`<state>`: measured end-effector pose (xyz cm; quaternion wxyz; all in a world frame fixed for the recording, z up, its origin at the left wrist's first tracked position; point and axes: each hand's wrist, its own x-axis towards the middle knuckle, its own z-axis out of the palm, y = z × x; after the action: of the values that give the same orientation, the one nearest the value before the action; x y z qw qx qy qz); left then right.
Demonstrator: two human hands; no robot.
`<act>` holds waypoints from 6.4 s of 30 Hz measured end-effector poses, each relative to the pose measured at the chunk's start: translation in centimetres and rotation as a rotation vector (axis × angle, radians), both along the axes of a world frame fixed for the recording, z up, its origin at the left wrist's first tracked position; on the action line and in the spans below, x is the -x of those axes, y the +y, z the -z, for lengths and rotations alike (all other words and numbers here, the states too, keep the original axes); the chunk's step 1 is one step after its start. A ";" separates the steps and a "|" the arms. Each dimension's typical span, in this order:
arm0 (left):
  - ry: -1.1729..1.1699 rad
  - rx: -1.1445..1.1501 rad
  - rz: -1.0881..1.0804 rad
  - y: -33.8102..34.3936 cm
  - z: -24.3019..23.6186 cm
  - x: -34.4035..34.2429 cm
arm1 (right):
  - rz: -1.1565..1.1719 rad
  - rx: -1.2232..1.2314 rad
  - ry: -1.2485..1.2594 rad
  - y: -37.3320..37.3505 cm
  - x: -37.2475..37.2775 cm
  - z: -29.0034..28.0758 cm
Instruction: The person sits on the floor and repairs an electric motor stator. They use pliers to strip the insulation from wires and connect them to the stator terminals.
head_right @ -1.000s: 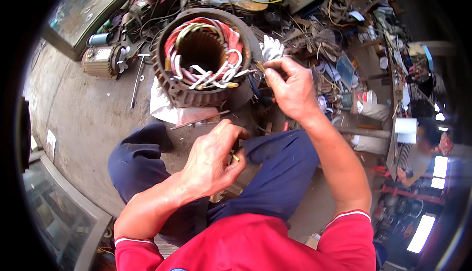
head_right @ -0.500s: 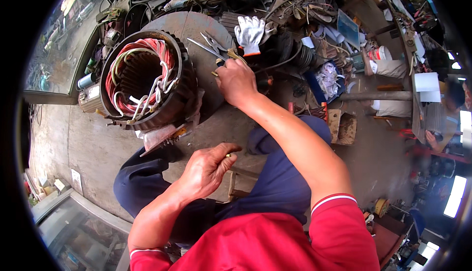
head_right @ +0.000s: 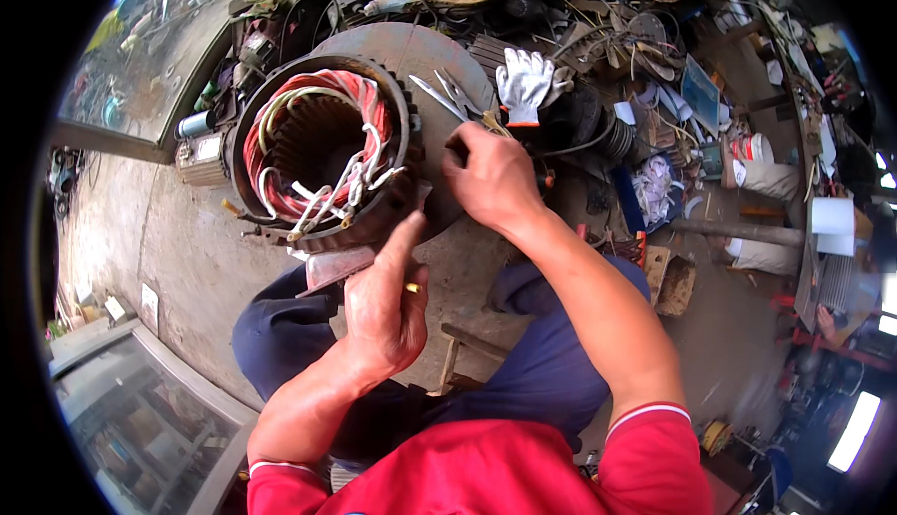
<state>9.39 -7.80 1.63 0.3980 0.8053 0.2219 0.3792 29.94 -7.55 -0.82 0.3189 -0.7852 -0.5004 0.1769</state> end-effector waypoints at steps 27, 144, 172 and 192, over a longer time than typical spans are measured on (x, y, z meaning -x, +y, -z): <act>0.157 0.331 0.285 -2.0 0.2 -0.1 | 0.098 0.013 0.049 -0.1 -0.5 8.2; -0.336 1.281 0.009 -12.6 -3.8 6.0 | -0.268 -0.131 0.578 -19.9 10.5 -9.2; -0.435 0.830 -0.169 -14.3 -3.2 5.8 | -0.103 -0.417 0.381 -20.1 12.3 -8.1; -0.612 1.288 0.118 -12.5 -2.8 7.1 | -0.054 -0.267 1.134 -20.4 11.6 -8.1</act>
<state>2.28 -20.33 4.47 0.8588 0.2785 0.2362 0.3595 18.36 -27.93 7.26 0.6285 -0.5079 -0.2894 0.5131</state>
